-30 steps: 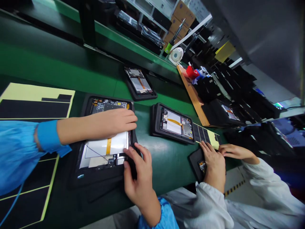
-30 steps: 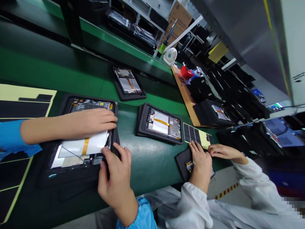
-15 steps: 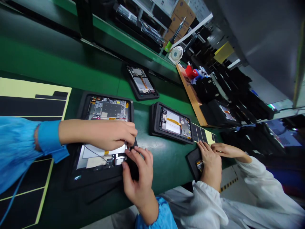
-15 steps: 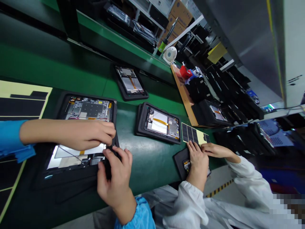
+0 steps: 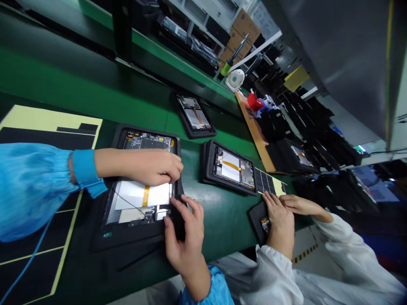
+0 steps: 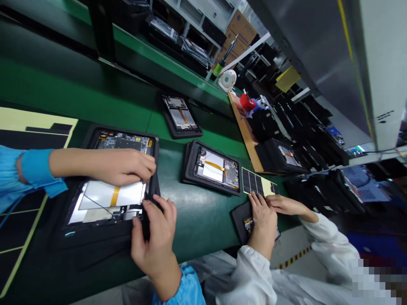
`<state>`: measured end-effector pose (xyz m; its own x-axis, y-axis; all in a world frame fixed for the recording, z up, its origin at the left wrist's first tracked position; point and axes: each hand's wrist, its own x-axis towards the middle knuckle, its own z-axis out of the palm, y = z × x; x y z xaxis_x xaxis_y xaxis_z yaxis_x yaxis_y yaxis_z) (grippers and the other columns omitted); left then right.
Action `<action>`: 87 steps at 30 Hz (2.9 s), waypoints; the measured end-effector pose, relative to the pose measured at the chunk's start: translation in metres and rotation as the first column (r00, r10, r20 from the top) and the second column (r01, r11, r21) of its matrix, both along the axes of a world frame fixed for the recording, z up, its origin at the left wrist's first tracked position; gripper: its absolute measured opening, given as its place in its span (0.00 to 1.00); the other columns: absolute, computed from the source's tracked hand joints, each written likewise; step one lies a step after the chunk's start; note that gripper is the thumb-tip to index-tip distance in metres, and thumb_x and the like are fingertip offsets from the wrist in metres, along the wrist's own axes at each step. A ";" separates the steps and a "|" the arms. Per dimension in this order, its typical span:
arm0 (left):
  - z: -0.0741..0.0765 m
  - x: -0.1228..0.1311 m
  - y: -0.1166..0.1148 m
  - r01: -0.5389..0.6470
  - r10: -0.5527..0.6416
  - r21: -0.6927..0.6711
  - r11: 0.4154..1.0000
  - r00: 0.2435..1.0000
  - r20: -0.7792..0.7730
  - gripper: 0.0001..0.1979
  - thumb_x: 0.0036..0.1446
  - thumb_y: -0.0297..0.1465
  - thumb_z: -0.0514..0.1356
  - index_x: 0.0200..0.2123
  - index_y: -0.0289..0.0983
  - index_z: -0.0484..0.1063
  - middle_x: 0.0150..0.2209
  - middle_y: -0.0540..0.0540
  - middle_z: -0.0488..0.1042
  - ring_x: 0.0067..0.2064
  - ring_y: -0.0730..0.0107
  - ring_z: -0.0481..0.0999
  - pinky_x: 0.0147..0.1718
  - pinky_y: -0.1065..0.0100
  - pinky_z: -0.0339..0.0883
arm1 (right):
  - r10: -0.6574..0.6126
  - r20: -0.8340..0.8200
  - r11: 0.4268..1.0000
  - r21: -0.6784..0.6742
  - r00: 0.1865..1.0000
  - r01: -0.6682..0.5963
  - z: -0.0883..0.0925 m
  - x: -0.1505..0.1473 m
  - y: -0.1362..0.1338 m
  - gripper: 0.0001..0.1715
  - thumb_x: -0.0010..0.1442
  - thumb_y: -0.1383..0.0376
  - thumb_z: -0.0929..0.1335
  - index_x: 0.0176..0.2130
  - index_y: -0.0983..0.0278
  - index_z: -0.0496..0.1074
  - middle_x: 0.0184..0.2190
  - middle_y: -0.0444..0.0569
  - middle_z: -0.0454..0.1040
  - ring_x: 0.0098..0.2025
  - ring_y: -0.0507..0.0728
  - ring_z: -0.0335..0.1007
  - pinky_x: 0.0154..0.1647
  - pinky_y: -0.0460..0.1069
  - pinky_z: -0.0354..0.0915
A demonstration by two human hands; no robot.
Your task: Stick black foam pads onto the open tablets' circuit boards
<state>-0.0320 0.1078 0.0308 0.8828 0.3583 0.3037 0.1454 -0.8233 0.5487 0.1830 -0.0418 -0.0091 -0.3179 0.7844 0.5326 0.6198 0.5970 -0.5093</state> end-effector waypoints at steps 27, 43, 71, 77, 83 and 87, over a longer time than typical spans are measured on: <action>0.002 0.014 -0.002 -0.026 0.022 -0.045 0.999 0.995 -0.100 0.10 0.49 0.18 0.54 0.23 0.38 0.69 0.26 0.50 0.72 0.32 0.68 0.70 0.33 0.68 0.62 | 0.040 -0.067 0.999 -0.018 0.997 -0.041 0.002 -0.001 0.002 0.22 0.65 0.73 0.68 0.58 0.61 0.70 0.49 0.54 0.81 0.53 0.62 0.76 0.52 0.59 0.70; 0.003 0.002 0.009 -0.159 0.161 0.030 0.987 0.986 -0.053 0.14 0.52 0.30 0.48 0.25 0.36 0.73 0.26 0.52 0.69 0.33 0.75 0.66 0.34 0.70 0.60 | 0.140 -0.224 0.797 -0.552 0.964 -0.244 0.059 0.016 0.083 0.11 0.62 0.57 0.73 0.36 0.62 0.77 0.25 0.42 0.72 0.30 0.53 0.69 0.35 0.47 0.68; -0.013 -0.005 0.034 -0.114 0.122 -0.123 0.986 0.991 0.055 0.14 0.48 0.17 0.54 0.25 0.39 0.76 0.30 0.49 0.78 0.38 0.63 0.74 0.46 0.67 0.65 | 0.152 -0.040 0.774 -0.617 0.988 -0.144 0.042 -0.010 0.119 0.05 0.60 0.63 0.70 0.37 0.62 0.74 0.22 0.36 0.59 0.25 0.50 0.55 0.28 0.45 0.53; -0.015 -0.004 0.034 -0.141 0.149 -0.141 0.980 0.987 0.051 0.15 0.49 0.17 0.53 0.25 0.39 0.76 0.31 0.49 0.79 0.39 0.64 0.75 0.46 0.68 0.66 | 0.013 0.087 0.878 -0.477 0.996 0.030 0.032 -0.019 0.108 0.05 0.63 0.62 0.71 0.37 0.61 0.75 0.19 0.34 0.54 0.22 0.50 0.53 0.27 0.47 0.50; -0.015 -0.008 0.035 -0.148 0.159 -0.155 0.977 0.985 0.060 0.15 0.50 0.18 0.53 0.27 0.38 0.78 0.33 0.49 0.79 0.40 0.66 0.76 0.47 0.70 0.66 | -0.045 0.066 0.992 -0.116 0.997 0.052 0.025 -0.019 0.101 0.11 0.68 0.61 0.69 0.46 0.63 0.78 0.27 0.43 0.68 0.31 0.54 0.65 0.33 0.49 0.62; -0.018 -0.008 0.036 -0.135 0.148 -0.166 0.977 0.987 0.069 0.17 0.50 0.16 0.53 0.27 0.38 0.79 0.33 0.50 0.80 0.40 0.68 0.76 0.47 0.72 0.65 | 0.080 0.182 0.997 -0.031 0.980 -0.076 0.030 -0.006 0.087 0.15 0.72 0.60 0.66 0.49 0.62 0.81 0.48 0.56 0.78 0.54 0.63 0.71 0.54 0.58 0.70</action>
<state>-0.0398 0.1442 0.0132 0.7950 0.5271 0.3001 0.2039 -0.6982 0.6862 0.1773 0.0452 0.0205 -0.4690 0.7651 0.4411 0.6557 0.6363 -0.4065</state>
